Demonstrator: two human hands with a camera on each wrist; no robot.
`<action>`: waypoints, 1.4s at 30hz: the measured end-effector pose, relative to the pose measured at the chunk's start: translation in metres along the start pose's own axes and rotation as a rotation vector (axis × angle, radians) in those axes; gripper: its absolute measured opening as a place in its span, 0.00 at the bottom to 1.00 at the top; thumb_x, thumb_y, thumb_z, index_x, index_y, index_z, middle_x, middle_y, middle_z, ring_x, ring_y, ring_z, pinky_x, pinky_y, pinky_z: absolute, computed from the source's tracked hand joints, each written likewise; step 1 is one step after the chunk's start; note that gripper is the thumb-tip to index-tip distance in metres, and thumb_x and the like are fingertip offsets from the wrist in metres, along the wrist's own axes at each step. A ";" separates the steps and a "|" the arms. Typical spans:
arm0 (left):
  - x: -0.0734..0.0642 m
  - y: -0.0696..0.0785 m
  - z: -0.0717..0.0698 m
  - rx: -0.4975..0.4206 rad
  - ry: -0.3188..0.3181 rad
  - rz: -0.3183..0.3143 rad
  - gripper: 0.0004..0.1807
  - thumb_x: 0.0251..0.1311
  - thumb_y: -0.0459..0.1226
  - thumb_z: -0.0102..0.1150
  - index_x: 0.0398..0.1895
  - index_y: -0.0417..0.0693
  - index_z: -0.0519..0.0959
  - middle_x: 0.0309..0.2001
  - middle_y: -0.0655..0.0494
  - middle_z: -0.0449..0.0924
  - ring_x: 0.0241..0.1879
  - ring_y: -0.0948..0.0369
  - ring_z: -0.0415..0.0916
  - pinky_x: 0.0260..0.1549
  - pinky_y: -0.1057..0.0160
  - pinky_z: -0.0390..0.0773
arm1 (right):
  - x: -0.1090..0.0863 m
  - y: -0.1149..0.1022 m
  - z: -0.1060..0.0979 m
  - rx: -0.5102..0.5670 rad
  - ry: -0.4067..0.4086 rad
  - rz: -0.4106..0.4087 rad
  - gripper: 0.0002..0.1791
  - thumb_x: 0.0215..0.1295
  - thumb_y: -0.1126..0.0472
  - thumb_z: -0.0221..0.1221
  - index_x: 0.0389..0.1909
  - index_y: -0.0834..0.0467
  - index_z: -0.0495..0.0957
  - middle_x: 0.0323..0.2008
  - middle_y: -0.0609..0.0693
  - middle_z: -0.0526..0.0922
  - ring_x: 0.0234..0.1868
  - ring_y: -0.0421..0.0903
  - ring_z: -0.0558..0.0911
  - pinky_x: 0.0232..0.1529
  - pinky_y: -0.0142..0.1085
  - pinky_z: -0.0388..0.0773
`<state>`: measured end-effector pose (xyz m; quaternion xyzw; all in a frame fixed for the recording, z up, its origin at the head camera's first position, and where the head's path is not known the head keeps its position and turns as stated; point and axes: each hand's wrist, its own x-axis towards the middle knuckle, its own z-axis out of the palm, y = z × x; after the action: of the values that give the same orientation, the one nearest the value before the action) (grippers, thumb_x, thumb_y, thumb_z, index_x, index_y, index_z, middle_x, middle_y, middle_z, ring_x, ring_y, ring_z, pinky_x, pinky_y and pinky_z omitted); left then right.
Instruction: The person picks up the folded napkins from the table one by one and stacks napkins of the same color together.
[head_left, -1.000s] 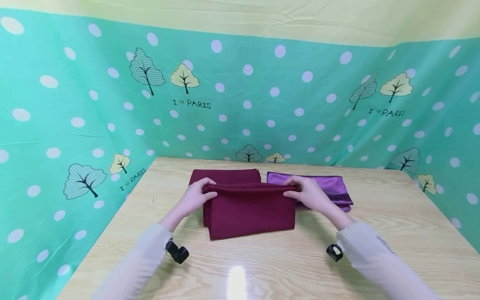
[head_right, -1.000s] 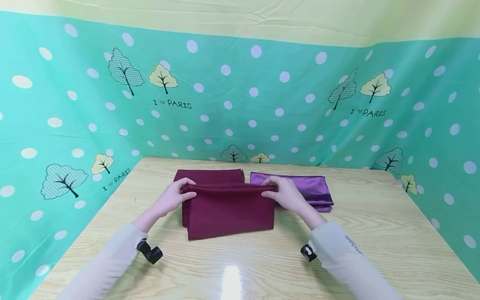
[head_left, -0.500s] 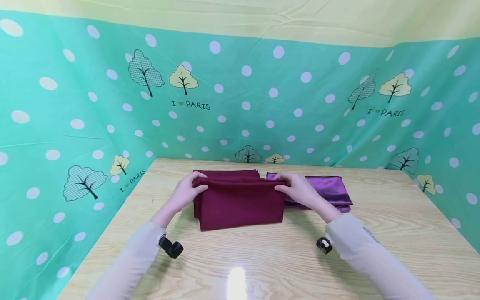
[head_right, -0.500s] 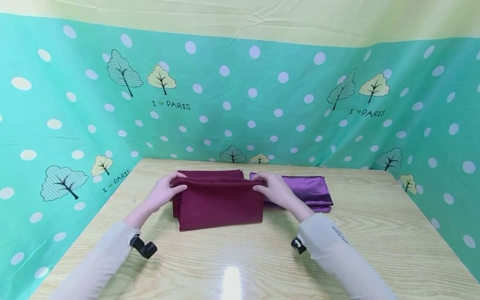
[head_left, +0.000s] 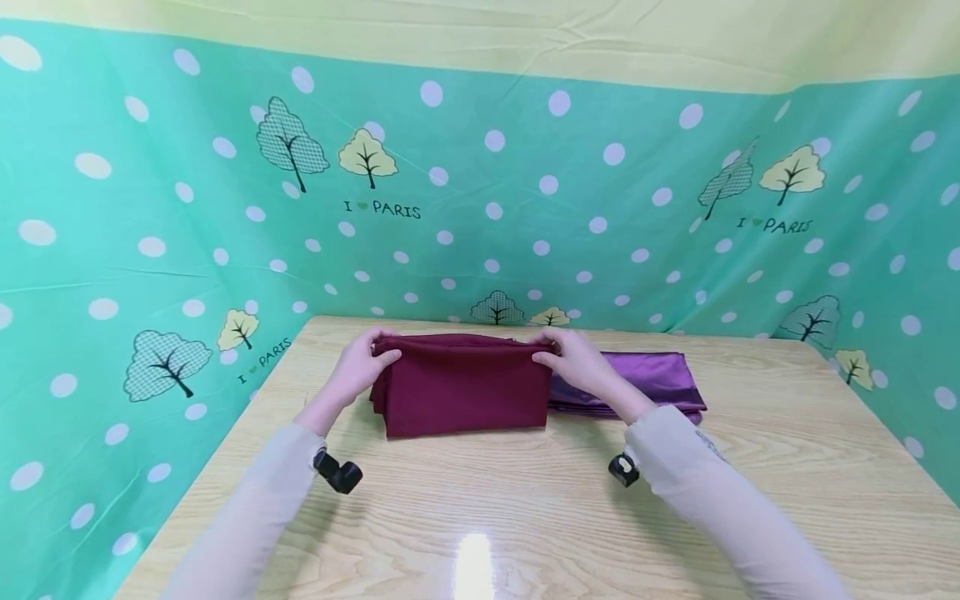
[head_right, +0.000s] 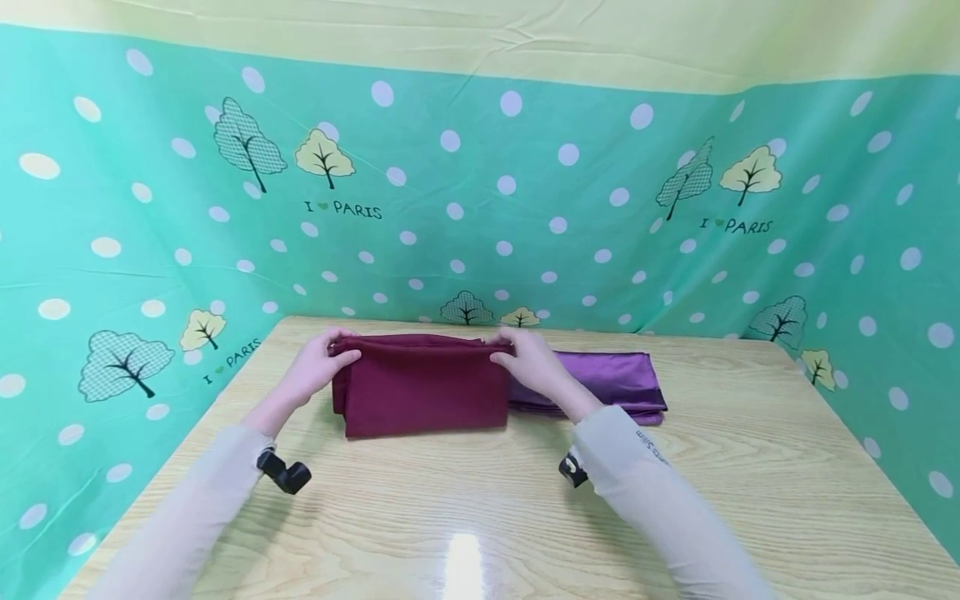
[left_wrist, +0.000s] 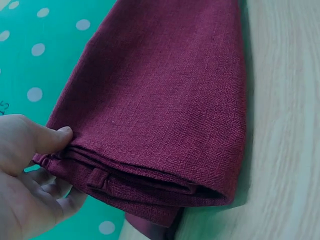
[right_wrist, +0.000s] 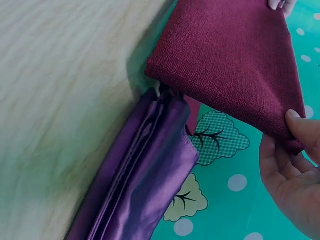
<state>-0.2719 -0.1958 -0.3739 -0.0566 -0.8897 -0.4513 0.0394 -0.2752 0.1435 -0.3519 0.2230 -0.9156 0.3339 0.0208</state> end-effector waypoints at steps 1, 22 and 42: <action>0.001 -0.001 -0.001 -0.005 0.000 -0.003 0.17 0.60 0.34 0.53 0.52 0.42 0.71 0.49 0.42 0.74 0.43 0.51 0.75 0.41 0.58 0.74 | 0.002 -0.001 0.001 0.001 0.006 -0.002 0.12 0.60 0.60 0.58 0.45 0.57 0.78 0.40 0.52 0.81 0.31 0.43 0.77 0.32 0.35 0.73; 0.027 -0.012 -0.012 -0.004 0.053 -0.042 0.18 0.62 0.33 0.51 0.55 0.41 0.69 0.56 0.41 0.68 0.49 0.48 0.70 0.47 0.53 0.71 | 0.038 -0.004 0.016 0.020 0.004 0.033 0.12 0.61 0.61 0.57 0.45 0.57 0.77 0.41 0.53 0.81 0.40 0.48 0.78 0.41 0.40 0.74; 0.052 -0.010 -0.010 0.024 0.073 -0.088 0.18 0.62 0.33 0.50 0.56 0.42 0.69 0.55 0.40 0.70 0.51 0.48 0.69 0.49 0.52 0.70 | 0.063 -0.001 0.016 0.031 -0.001 0.122 0.13 0.62 0.61 0.56 0.47 0.58 0.76 0.45 0.55 0.79 0.47 0.51 0.77 0.46 0.42 0.73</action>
<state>-0.3250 -0.2063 -0.3693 -0.0001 -0.8947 -0.4436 0.0527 -0.3296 0.1079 -0.3519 0.1674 -0.9221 0.3487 -0.0035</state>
